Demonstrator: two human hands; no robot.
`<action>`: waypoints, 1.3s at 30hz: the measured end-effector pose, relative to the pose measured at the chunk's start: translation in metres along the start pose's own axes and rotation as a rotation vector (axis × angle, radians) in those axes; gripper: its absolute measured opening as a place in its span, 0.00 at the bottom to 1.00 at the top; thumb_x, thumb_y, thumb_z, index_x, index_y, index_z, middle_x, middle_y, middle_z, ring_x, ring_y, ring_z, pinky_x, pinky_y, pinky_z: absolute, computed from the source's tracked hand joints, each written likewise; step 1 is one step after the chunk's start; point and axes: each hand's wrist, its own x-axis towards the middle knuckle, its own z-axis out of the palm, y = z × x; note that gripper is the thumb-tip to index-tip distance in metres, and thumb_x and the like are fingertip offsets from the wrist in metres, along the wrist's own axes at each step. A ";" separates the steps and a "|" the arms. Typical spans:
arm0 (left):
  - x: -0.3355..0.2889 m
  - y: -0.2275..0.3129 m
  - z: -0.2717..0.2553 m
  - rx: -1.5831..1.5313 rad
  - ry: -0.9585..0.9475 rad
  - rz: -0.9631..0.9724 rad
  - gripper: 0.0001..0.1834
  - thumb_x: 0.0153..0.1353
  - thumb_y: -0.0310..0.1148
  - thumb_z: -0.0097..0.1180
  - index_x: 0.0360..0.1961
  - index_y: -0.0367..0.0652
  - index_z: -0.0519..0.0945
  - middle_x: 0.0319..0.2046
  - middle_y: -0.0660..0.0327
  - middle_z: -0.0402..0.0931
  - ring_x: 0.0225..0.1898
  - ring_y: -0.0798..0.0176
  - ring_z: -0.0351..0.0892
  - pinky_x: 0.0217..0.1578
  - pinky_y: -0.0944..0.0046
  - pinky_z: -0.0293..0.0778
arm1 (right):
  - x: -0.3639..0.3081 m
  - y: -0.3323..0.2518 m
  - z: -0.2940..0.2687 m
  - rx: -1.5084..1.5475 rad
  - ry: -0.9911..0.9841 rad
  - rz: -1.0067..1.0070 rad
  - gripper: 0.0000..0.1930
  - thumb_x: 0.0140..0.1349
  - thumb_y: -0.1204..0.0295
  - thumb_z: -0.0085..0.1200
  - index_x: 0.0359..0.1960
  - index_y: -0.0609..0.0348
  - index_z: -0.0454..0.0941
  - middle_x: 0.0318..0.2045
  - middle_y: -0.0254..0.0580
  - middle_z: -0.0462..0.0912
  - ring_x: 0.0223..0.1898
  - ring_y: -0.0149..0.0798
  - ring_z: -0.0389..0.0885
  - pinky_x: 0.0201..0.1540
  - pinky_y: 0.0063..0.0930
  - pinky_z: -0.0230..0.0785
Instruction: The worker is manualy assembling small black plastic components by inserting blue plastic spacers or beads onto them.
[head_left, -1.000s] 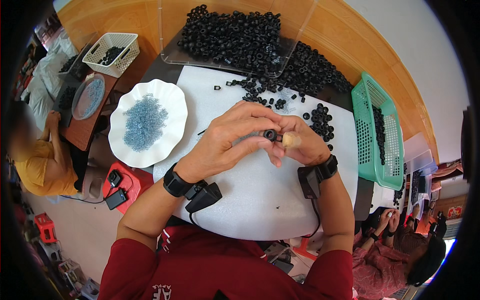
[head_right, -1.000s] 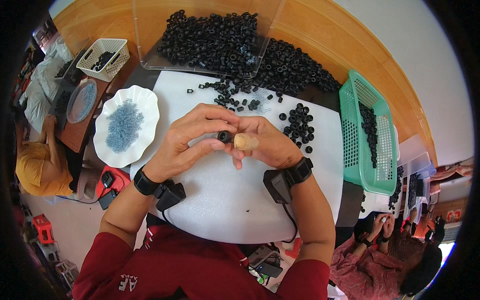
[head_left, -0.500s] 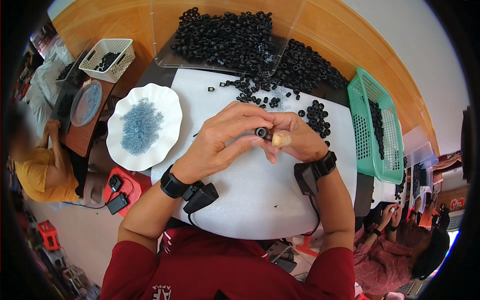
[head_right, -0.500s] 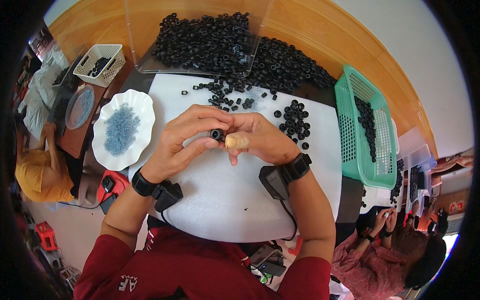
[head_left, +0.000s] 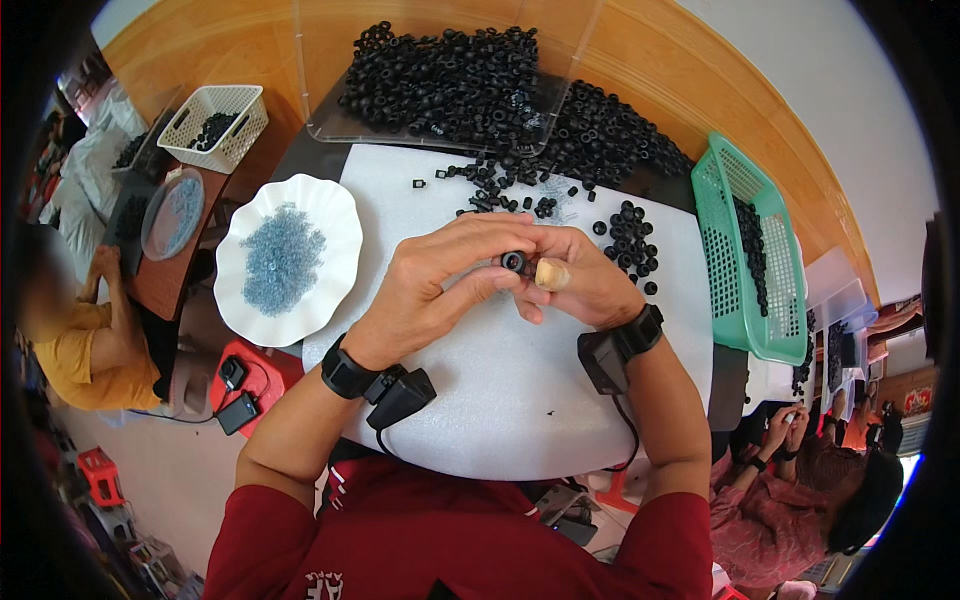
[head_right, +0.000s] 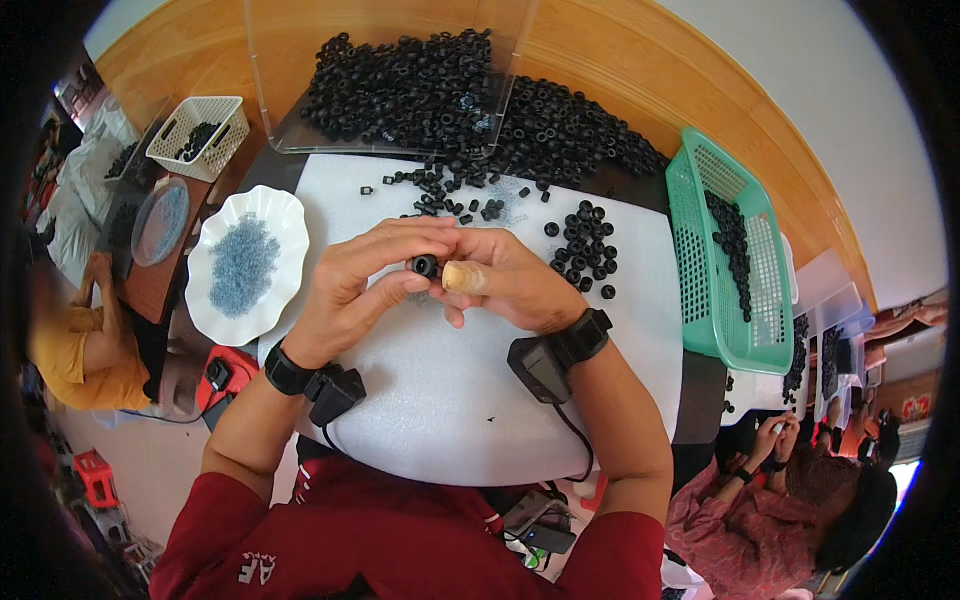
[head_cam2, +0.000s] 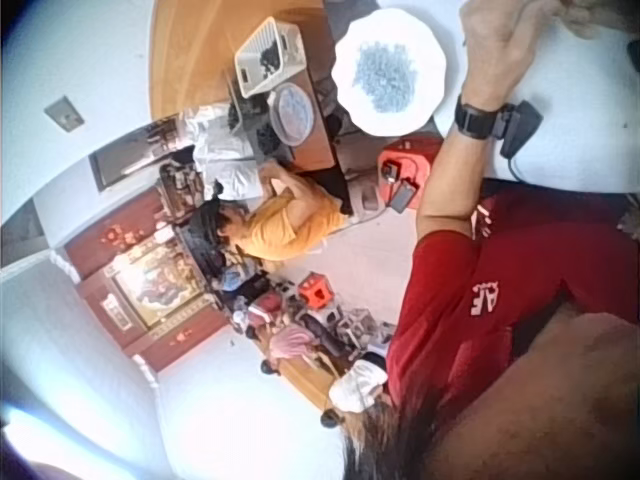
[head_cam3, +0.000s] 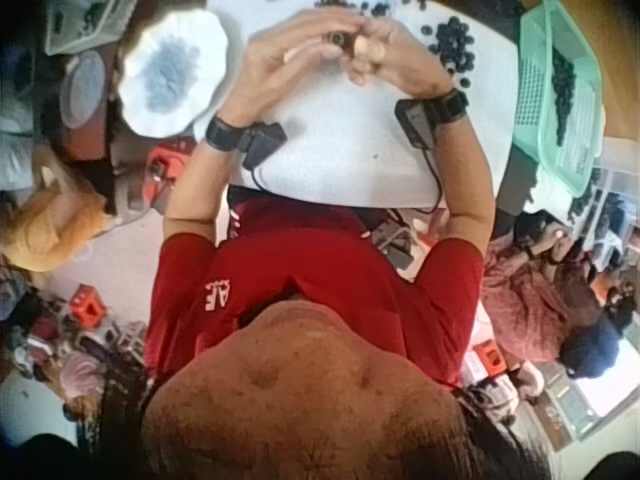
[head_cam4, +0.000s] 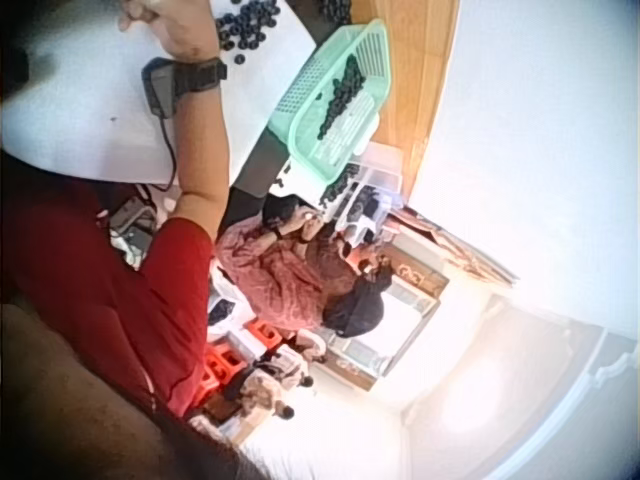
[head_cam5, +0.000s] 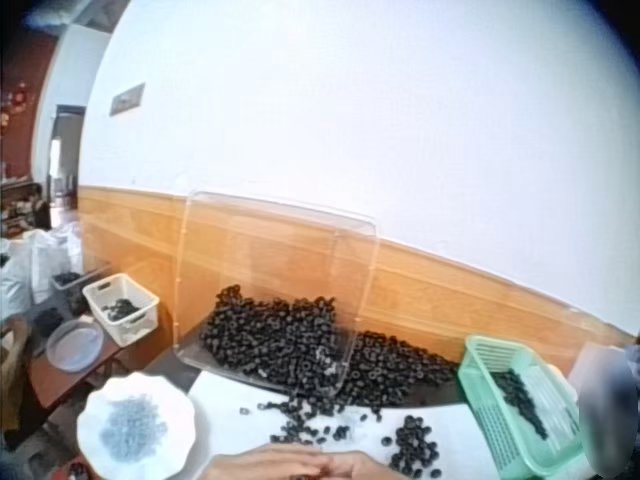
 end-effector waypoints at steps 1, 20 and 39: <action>0.000 0.000 0.000 0.000 -0.003 0.003 0.15 0.60 0.26 0.56 0.48 0.36 0.79 0.49 0.52 0.79 0.57 0.49 0.74 0.57 0.55 0.69 | 0.001 0.002 -0.003 0.055 -0.048 -0.008 0.25 0.57 0.56 0.63 0.48 0.63 0.76 0.30 0.32 0.76 0.26 0.25 0.71 0.28 0.23 0.70; 0.001 -0.001 0.003 -0.043 0.045 -0.030 0.15 0.60 0.25 0.57 0.49 0.36 0.79 0.50 0.51 0.78 0.55 0.50 0.76 0.55 0.57 0.71 | 0.001 0.000 0.001 0.171 -0.119 0.015 0.18 0.64 0.58 0.57 0.45 0.60 0.76 0.33 0.31 0.76 0.26 0.23 0.70 0.30 0.23 0.70; 0.001 0.004 0.006 0.075 0.123 -0.014 0.17 0.58 0.20 0.56 0.50 0.34 0.78 0.50 0.47 0.78 0.54 0.50 0.78 0.53 0.59 0.74 | 0.000 -0.007 0.015 0.153 -0.007 0.020 0.16 0.67 0.60 0.53 0.44 0.61 0.73 0.30 0.29 0.71 0.26 0.23 0.68 0.38 0.28 0.73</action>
